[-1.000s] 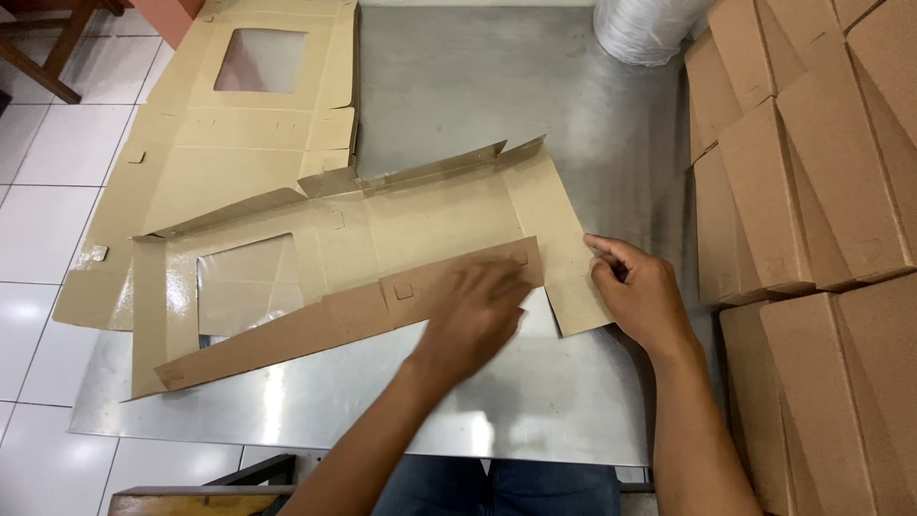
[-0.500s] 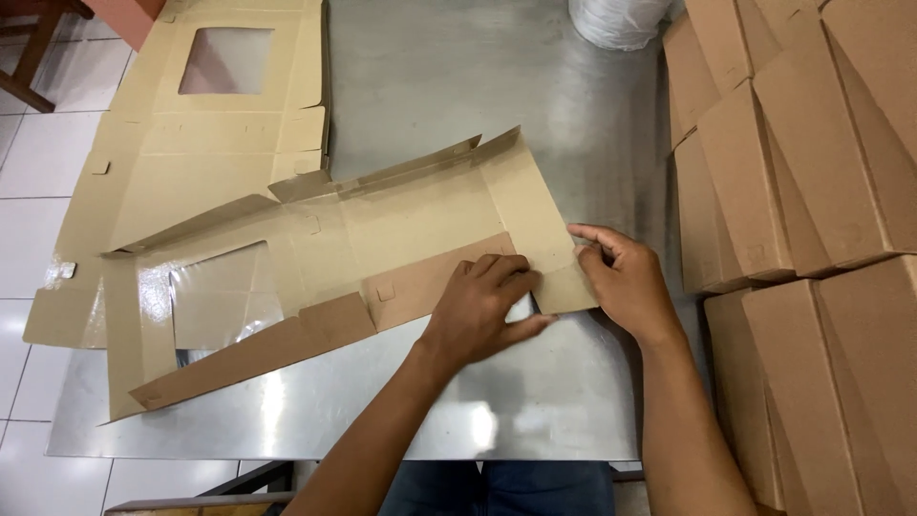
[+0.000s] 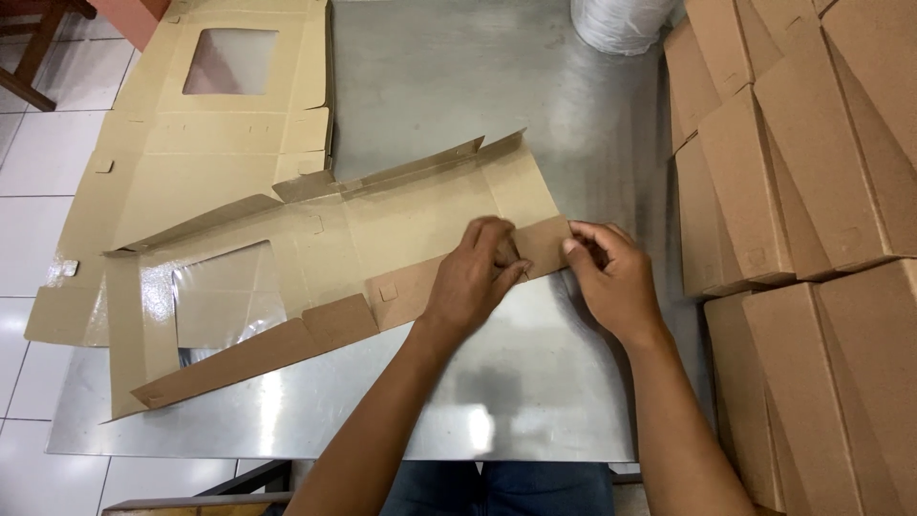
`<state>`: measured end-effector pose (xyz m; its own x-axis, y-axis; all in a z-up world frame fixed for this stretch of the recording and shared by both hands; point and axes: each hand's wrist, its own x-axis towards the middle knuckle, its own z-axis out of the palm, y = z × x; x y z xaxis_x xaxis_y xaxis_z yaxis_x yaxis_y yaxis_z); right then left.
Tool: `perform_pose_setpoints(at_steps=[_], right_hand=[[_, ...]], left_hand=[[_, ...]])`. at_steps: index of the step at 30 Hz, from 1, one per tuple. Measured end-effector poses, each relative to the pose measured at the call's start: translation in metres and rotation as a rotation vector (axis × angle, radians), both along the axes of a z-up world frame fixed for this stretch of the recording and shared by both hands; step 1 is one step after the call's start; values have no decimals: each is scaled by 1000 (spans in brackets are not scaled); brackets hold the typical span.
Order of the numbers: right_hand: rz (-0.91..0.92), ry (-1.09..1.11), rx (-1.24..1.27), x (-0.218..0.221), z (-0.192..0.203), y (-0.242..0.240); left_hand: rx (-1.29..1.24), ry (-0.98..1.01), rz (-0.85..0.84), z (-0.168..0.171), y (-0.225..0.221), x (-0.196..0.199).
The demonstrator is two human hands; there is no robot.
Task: The person assembles a flat cardboard box with a clear window on the lid. They fold the side flaps, interlock the tabs, and secure the lid onto the base to form a finished box.
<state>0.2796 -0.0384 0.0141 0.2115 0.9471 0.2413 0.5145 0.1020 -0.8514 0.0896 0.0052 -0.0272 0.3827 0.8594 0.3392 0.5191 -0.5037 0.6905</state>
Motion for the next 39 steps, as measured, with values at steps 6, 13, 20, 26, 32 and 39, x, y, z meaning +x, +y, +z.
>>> perform_pose_setpoints(at_steps=[6, 13, 20, 26, 32, 39], right_hand=[[0, -200, -16, 0, -9, 3], [2, -305, -37, -2, -12, 0], [98, -384, -32, -1, -17, -1], [165, -531, -87, -9, -1, -11], [220, -669, -42, -31, 8, -33], [269, -668, 51, -37, -18, -45]], left_hand=[[-36, 178, 17, 21, -6, 1], [6, 194, 23, 7, -2, 1], [50, 234, 52, 7, -2, -2], [-30, 207, 45, 12, -1, -4], [-66, 207, 32, 12, 1, -5], [-68, 238, 37, 7, 2, -4]])
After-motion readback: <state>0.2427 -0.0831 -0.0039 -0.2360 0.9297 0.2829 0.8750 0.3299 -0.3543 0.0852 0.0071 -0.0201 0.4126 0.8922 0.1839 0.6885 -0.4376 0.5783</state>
